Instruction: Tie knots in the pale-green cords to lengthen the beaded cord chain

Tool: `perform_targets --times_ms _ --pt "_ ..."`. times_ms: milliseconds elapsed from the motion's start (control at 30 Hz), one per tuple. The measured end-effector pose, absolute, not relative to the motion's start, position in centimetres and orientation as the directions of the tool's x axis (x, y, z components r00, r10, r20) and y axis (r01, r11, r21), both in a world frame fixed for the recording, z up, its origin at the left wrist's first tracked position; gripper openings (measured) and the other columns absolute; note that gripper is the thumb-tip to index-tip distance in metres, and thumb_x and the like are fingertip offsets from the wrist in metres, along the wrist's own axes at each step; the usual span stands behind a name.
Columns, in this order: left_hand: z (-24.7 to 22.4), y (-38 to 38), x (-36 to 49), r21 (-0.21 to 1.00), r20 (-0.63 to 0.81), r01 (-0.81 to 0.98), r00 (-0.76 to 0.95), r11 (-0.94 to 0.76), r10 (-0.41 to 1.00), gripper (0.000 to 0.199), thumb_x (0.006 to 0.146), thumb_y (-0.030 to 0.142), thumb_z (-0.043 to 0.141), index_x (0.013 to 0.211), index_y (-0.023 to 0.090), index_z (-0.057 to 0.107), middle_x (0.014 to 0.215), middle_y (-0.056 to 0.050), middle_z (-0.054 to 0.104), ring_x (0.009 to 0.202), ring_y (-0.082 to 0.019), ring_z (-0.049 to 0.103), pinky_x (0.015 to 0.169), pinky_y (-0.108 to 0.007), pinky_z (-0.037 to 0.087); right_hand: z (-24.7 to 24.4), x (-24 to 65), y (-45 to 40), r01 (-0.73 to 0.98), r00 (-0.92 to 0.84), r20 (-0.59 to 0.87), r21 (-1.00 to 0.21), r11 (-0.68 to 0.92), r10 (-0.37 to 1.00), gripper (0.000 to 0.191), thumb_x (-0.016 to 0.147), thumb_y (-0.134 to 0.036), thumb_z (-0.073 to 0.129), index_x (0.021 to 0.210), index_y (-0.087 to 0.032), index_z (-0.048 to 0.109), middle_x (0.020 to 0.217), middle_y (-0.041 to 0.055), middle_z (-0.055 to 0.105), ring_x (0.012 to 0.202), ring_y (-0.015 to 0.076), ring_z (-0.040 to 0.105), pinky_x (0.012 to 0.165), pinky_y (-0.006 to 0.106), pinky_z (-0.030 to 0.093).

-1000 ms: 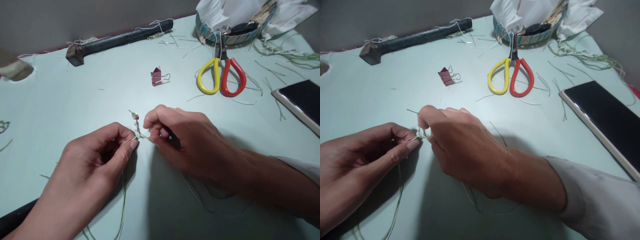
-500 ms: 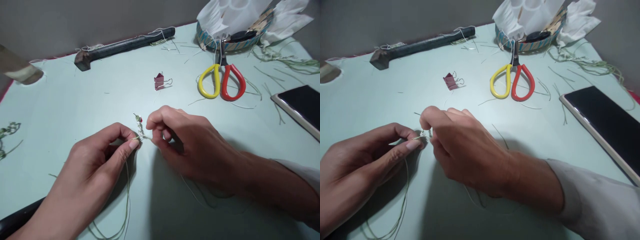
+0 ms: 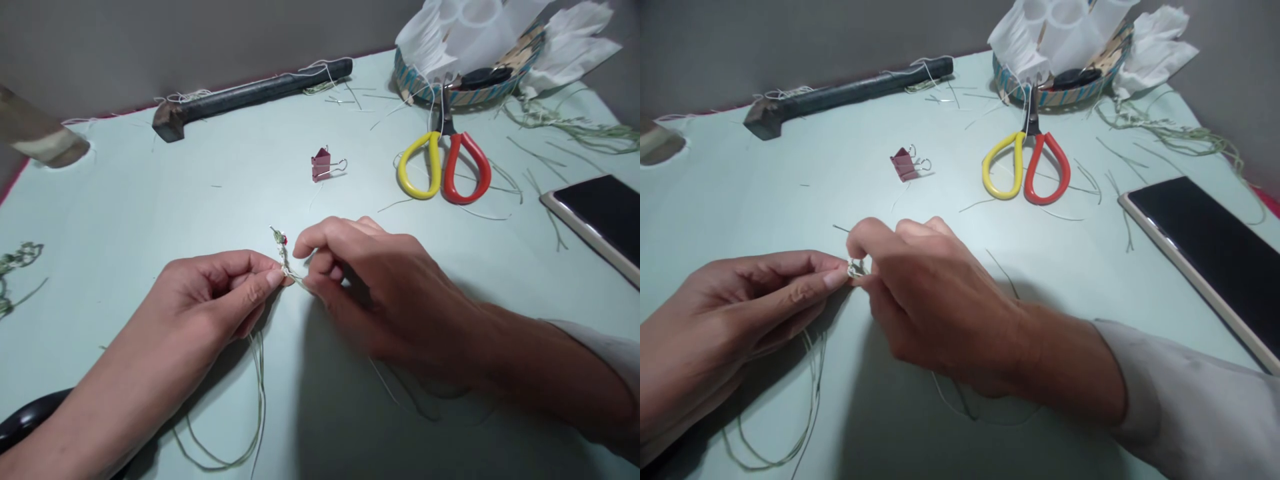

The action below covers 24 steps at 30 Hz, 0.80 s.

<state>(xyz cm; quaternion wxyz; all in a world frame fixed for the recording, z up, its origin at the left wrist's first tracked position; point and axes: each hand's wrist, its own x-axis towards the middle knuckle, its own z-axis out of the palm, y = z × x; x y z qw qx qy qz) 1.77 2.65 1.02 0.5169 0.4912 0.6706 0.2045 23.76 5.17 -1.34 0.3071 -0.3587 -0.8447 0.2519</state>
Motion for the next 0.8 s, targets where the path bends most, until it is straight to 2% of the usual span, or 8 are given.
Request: perform_targets --times_ms 100,267,367,467,700,800 --pt "1.08 2.64 1.89 0.783 -0.491 0.441 0.007 0.438 0.871 0.036 0.086 0.062 0.079 0.076 0.028 0.075 0.064 0.001 0.056 0.052 -0.011 0.036 0.043 -0.023 0.026 -1.41 23.67 5.39 0.493 -0.553 0.319 -0.619 0.611 0.769 0.023 0.103 -0.016 0.052 0.113 -0.016 0.072 0.084 0.0008 0.072 0.079 0.018 0.055 0.081 0.034 0.041" --pt "0.72 2.61 1.89 0.781 -0.495 0.432 -0.014 0.451 0.869 0.038 0.086 0.067 0.08 0.082 0.029 0.08 0.078 -0.004 0.07 0.061 -0.015 0.049 0.045 -0.023 0.028 -1.41 23.36 5.56 0.561 -0.63 0.194 -0.555 0.614 0.752 0.025 0.108 -0.018 0.052 0.093 -0.018 0.071 0.089 0.004 0.074 0.084 0.019 0.051 0.083 0.037 0.033" --pt "0.71 2.59 2.05 0.757 -0.531 0.417 -0.053 0.502 0.845 0.041 0.079 0.07 0.083 0.084 0.029 0.082 0.085 -0.006 0.075 0.066 -0.017 0.056 0.045 -0.023 0.029 -1.54 23.27 5.6 0.56 -0.628 0.215 -0.542 0.627 0.748 0.023 0.106 -0.015 0.052 0.089 -0.018 0.068 0.085 0.0032 0.07 0.082 0.0186 0.049 0.081 0.037 0.03" --pt "0.91 2.55 2.23 0.74 -0.552 0.41 -0.082 0.533 0.83 0.044 0.075 0.072 0.084 0.086 0.029 0.082 0.087 -0.006 0.075 0.067 -0.017 0.056 0.045 -0.023 0.029 -1.58 23.33 5.57 0.544 -0.624 0.237 -0.552 0.632 0.744 0.022 0.104 -0.014 0.05 0.089 -0.018 0.066 0.086 0.0037 0.07 0.083 0.0187 0.049 0.081 0.037 0.03" --pt "1.07 2.4 2.24 0.747 -0.536 0.432 -0.06 0.506 0.842 0.047 0.078 0.073 0.082 0.081 0.027 0.079 0.077 -0.004 0.068 0.06 -0.014 0.046 0.044 -0.022 0.028 -1.29 23.69 5.58 0.539 -0.608 0.253 -0.565 0.624 0.753 0.025 0.103 -0.01 0.048 0.083 -0.018 0.06 0.081 0.0018 0.064 0.081 0.0176 0.047 0.078 0.038 0.029" --pt "1.06 2.43 2.12 0.746 -0.544 0.416 -0.068 0.52 0.836 0.045 0.075 0.071 0.084 0.08 0.027 0.078 0.081 -0.005 0.071 0.061 -0.015 0.05 0.043 -0.022 0.027 -1.45 23.69 5.73 0.528 -0.606 0.27 -0.568 0.632 0.748 0.025 0.101 -0.008 0.049 0.081 -0.018 0.06 0.079 0.0009 0.062 0.08 0.017 0.046 0.077 0.038 0.029"
